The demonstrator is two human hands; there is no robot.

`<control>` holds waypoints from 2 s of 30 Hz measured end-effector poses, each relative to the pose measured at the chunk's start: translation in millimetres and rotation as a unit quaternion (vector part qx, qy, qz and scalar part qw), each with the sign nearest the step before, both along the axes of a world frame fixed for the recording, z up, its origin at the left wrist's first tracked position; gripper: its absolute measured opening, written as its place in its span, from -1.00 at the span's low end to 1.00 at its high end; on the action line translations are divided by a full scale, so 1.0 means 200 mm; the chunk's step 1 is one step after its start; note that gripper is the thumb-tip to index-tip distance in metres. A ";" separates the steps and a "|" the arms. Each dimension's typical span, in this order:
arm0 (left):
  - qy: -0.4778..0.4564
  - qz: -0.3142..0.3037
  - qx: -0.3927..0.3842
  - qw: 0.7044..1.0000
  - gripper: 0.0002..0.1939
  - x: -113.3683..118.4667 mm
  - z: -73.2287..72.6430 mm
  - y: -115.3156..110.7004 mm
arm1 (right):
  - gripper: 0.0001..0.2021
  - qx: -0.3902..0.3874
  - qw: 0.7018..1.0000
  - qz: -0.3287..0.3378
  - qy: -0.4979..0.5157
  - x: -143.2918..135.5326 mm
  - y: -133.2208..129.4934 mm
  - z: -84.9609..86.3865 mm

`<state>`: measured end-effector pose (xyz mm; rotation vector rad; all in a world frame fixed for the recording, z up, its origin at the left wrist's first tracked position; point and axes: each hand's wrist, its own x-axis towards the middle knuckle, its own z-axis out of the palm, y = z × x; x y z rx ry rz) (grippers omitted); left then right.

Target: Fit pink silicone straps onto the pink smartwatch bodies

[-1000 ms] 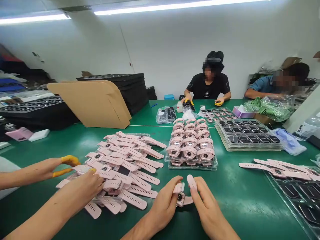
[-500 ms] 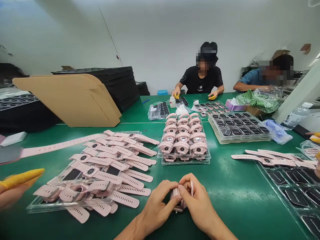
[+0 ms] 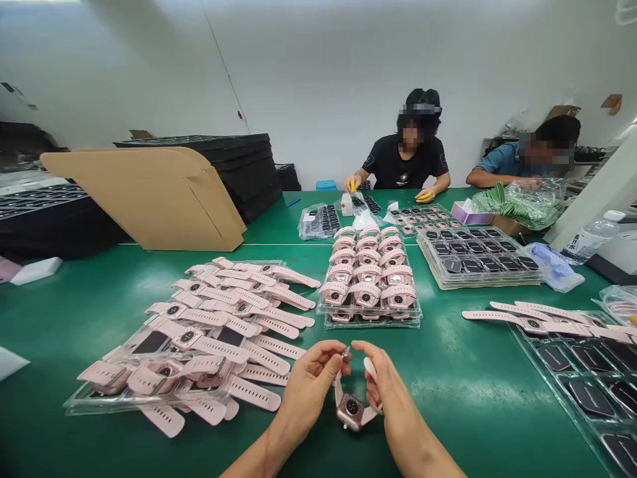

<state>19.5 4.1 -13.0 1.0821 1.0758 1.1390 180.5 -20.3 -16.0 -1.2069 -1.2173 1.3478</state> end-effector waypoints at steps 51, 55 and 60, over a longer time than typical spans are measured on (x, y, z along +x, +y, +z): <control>0.010 -0.253 -0.173 0.952 -0.44 0.04 0.03 -0.06 | -0.59 -0.083 0.972 -0.112 0.190 -0.01 0.05 0.12; -0.025 -0.279 -0.171 0.945 -0.45 0.06 0.03 -0.07 | -0.60 -0.063 0.970 -0.139 0.188 0.02 0.06 0.12; -0.075 -0.293 -0.150 0.941 -0.51 0.09 -0.01 -0.08 | -0.61 -0.036 0.978 -0.139 0.150 0.03 0.07 0.10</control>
